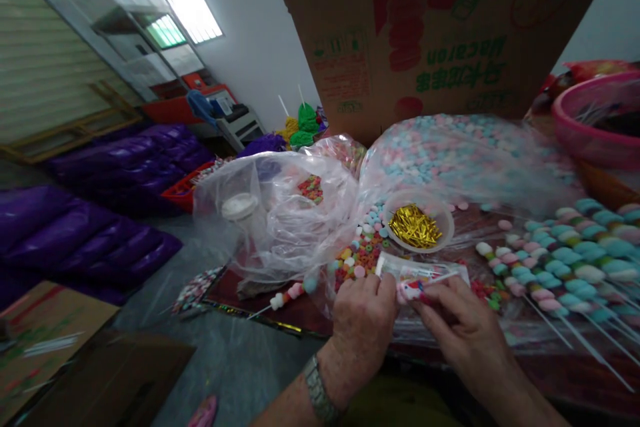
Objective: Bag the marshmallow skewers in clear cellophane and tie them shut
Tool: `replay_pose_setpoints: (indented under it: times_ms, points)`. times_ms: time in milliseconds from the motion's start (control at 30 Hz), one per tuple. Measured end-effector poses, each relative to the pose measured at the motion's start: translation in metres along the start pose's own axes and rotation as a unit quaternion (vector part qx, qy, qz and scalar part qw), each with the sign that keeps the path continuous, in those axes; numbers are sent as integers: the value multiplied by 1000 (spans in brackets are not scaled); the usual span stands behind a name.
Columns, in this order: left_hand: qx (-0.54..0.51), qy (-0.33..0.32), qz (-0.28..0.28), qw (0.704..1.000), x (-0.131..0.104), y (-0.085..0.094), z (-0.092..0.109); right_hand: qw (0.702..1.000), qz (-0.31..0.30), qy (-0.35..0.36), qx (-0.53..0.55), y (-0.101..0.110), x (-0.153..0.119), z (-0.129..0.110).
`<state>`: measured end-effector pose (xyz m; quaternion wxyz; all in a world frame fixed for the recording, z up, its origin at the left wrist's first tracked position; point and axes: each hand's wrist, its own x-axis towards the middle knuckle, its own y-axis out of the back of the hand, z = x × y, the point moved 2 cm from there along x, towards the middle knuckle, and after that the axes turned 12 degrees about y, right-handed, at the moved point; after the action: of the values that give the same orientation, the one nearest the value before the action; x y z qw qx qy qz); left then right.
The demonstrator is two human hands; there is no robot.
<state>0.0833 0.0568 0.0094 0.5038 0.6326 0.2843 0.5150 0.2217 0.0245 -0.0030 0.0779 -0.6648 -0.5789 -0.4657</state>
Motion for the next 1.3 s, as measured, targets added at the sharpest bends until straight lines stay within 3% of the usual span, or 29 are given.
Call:
replay_pose_setpoints:
  times_ms: [67, 167, 233, 300, 367, 433, 500, 567, 633, 700, 767, 867, 933, 1100, 1167, 1300]
  points:
    - [-8, 11, -27, 1000, 0, -3, 1, 999, 29, 1, 40, -1, 1, -5]
    - [-75, 32, -111, 990, -1, -7, -2, 995, 65, 42, 60, 14, 4, -12]
    - [-108, 49, -145, 982, -2, -8, -6, 987, 147, 16, 58, 31, 6, -12]
    - [-99, 63, -142, 983, -2, -8, -10, 976, 211, -34, 28, 42, 8, -9]
    - [-70, 63, -119, 988, 0, -7, -12, 984, 172, -52, -15, 40, 9, -5]
    - [-47, 53, -90, 993, 1, -8, -11, 995, 77, -51, -35, 25, 8, -3]
    - [-42, 46, -76, 995, 1, -9, -9, 997, 20, -80, 7, 9, 6, 0]
    - [-56, 52, -99, 992, 0, -11, -8, 986, 10, -129, 106, 3, 6, 4]
    - [-101, 82, -156, 979, -1, -15, -10, 959, 70, -164, 220, 9, 7, 11]
    - [-194, 116, -219, 949, -3, -17, -15, 925, 170, -189, 282, 22, 7, 20]
    - [-303, 119, -261, 909, -3, -15, -17, 902, 198, -241, 297, 26, 5, 28]
    - [-408, 73, -297, 860, -1, -9, -14, 886, 41, -338, 316, 9, -1, 33]
    - [-453, 53, -315, 832, 1, -7, -12, 885, -39, -350, 306, -3, -4, 31]
    - [-534, 56, -356, 765, 3, -14, -13, 906, -98, -312, 268, -7, -4, 26]
    - [-539, 54, -353, 763, 2, -15, -12, 926, -109, -281, 229, -2, -5, 27]
    - [-499, 39, -312, 808, 2, -14, -6, 981, -105, -159, 42, 0, -9, 24]
